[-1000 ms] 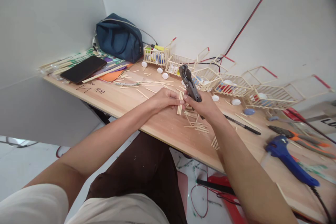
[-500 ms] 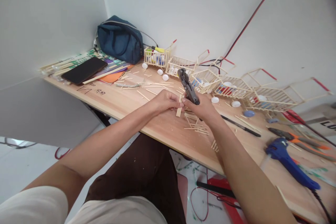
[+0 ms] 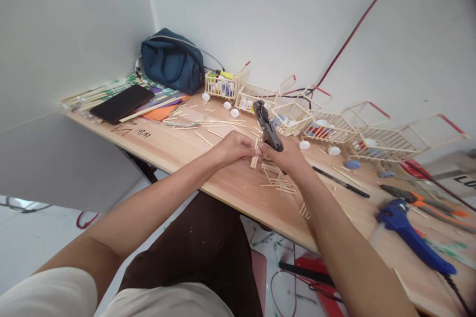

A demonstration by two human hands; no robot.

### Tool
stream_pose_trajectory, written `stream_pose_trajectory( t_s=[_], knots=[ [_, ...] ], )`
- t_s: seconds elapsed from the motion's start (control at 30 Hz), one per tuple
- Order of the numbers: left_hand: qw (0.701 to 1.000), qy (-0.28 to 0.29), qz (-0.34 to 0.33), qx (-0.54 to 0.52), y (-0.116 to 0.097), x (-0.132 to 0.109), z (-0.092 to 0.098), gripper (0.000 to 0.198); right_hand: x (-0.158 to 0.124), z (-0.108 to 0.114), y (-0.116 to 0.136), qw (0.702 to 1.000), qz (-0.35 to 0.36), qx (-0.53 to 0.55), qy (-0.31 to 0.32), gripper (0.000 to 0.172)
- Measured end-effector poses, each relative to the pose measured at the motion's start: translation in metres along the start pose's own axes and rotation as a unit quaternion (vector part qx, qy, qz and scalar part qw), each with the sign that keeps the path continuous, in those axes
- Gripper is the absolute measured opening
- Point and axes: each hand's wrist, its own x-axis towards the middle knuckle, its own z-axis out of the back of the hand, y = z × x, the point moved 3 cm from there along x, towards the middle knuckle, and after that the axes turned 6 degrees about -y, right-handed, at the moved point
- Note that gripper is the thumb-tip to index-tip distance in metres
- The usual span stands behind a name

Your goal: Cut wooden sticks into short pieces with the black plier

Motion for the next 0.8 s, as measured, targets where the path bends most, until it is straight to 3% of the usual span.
stream_pose_trajectory(
  t_s=[0.27, 0.37, 0.47, 0.57, 0.7, 0.8],
  knots=[
    [1.000, 0.001, -0.002, -0.001, -0.004, -0.003, 0.000, 0.032, 0.001, 0.004, -0.003, 1.000, -0.018, 0.003, -0.003, 0.021],
    [1.000, -0.022, 0.004, 0.000, -0.006, -0.005, 0.003, 0.032, 0.004, 0.025, -0.007, 0.999, -0.039, -0.005, -0.032, 0.031],
    [0.998, -0.060, 0.021, -0.024, -0.003, -0.005, 0.007, 0.032, 0.004, 0.058, -0.011, 0.989, -0.100, -0.074, -0.078, 0.037],
    [0.996, -0.075, 0.027, -0.040, 0.001, -0.004, 0.009, 0.032, -0.004, 0.091, -0.013, 0.977, -0.114, -0.151, -0.103, 0.040],
    [0.996, -0.073, 0.015, -0.047, 0.001, -0.005, 0.010, 0.032, -0.035, 0.117, -0.030, 0.942, -0.146, -0.288, -0.090, 0.044],
    [0.996, -0.073, 0.019, -0.052, 0.002, -0.004, 0.011, 0.031, -0.069, 0.121, -0.052, 0.935, -0.160, -0.306, -0.077, 0.046]
  ],
)
